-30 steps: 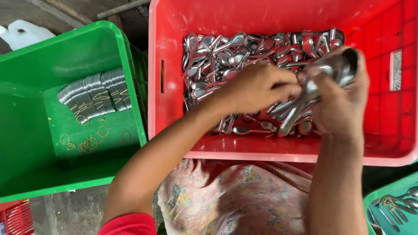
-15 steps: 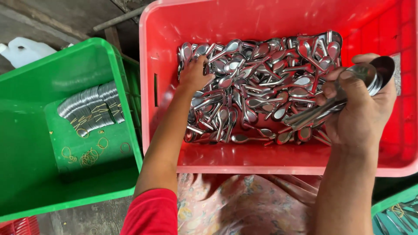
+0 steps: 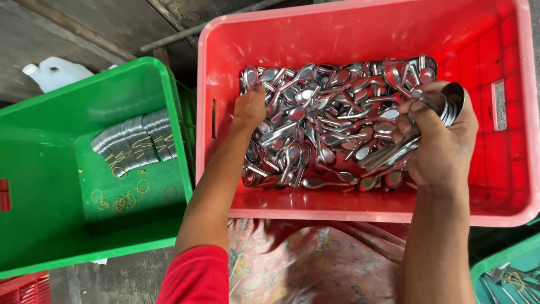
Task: Bundling metal spoons with rubber bands and placing them in a sorting bin.
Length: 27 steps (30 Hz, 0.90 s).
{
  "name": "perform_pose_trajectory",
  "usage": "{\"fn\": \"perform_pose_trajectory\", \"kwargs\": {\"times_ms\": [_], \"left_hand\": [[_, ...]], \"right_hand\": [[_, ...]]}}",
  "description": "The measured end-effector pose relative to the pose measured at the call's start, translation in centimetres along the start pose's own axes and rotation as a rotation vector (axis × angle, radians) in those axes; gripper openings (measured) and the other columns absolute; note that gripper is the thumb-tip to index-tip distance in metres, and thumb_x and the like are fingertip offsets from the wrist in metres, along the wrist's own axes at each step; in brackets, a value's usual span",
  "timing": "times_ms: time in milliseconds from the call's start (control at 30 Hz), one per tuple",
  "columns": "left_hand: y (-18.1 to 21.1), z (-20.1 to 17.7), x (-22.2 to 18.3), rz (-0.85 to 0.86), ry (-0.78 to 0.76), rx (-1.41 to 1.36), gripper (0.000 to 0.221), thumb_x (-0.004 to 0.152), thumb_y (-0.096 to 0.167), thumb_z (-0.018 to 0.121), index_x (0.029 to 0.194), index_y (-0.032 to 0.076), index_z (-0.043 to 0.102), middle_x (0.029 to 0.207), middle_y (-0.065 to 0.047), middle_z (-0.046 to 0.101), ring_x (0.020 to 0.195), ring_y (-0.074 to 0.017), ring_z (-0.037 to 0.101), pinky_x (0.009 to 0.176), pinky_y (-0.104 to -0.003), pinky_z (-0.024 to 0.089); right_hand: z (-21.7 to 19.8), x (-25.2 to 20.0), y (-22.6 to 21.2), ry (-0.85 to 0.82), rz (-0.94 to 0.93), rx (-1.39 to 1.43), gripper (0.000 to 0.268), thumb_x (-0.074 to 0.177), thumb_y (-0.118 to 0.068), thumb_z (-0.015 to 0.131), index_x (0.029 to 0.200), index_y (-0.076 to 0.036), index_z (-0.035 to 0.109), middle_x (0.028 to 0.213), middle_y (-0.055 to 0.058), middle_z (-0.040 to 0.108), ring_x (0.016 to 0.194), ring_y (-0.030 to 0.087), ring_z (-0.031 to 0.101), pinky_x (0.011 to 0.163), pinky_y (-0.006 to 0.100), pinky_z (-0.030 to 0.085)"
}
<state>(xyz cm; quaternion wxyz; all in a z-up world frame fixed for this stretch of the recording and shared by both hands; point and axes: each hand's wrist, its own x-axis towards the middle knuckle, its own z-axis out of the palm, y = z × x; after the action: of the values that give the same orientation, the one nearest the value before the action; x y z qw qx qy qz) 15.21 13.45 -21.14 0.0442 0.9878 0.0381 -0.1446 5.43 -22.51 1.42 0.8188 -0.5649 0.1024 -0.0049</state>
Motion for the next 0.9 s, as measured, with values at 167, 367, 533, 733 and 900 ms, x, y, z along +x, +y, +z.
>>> {"fn": "perform_pose_trajectory", "kwargs": {"times_ms": [167, 367, 533, 733, 900], "left_hand": [[-5.0, 3.7, 0.5, 0.150, 0.005, 0.302, 0.018, 0.087, -0.001, 0.060, 0.082, 0.003, 0.076, 0.076, -0.016, 0.073, 0.065, -0.0272, 0.069, 0.062, -0.045, 0.058], [1.2, -7.0, -5.1, -0.067, 0.136, 0.069, 0.019, 0.100, 0.012, 0.063, 0.087, 0.010, 0.076, 0.064, -0.004, 0.065, 0.054, -0.0184, 0.056, 0.067, -0.052, 0.047], [8.9, -15.7, -13.8, -0.020, 0.438, -0.519, 0.025, 0.106, 0.030, 0.049, 0.110, 0.014, 0.068, 0.087, -0.025, 0.074, 0.090, -0.0505, 0.071, 0.079, -0.063, 0.053], [14.6, -13.7, -18.1, 0.327, 0.632, -0.579, 0.022, 0.111, 0.031, 0.046, 0.112, 0.017, 0.063, 0.093, -0.009, 0.074, 0.090, -0.0300, 0.074, 0.076, -0.043, 0.060], [14.0, -11.2, -18.8, 0.329, -0.095, -1.101, 0.030, 0.106, 0.035, 0.042, 0.121, 0.012, 0.054, 0.103, -0.015, 0.069, 0.094, -0.0324, 0.068, 0.076, -0.045, 0.054]], "right_hand": [[-0.4, 0.2, 0.4, -0.035, -0.023, 0.019, 0.025, 0.099, 0.004, 0.052, 0.120, -0.009, 0.057, 0.094, 0.008, 0.064, 0.070, 0.011, 0.055, 0.057, 0.024, 0.051], [0.1, 0.5, 1.6, -0.068, -0.020, 0.011, 0.021, 0.100, -0.002, 0.068, 0.113, -0.011, 0.054, 0.086, 0.002, 0.060, 0.067, 0.009, 0.056, 0.057, 0.024, 0.051], [2.4, 1.2, 5.4, 0.068, -0.016, -0.040, 0.031, 0.089, -0.003, 0.080, 0.112, -0.002, 0.060, 0.081, 0.011, 0.064, 0.060, 0.020, 0.068, 0.044, 0.032, 0.059], [5.9, 0.5, 5.9, 0.165, 0.017, 0.047, 0.036, 0.081, -0.008, 0.090, 0.105, -0.006, 0.062, 0.081, 0.008, 0.064, 0.063, 0.020, 0.069, 0.043, 0.028, 0.058], [4.6, -0.7, 3.8, -0.090, -0.203, -0.125, 0.039, 0.081, 0.002, 0.086, 0.112, 0.000, 0.061, 0.082, 0.015, 0.063, 0.058, 0.019, 0.065, 0.043, 0.029, 0.060]]}}
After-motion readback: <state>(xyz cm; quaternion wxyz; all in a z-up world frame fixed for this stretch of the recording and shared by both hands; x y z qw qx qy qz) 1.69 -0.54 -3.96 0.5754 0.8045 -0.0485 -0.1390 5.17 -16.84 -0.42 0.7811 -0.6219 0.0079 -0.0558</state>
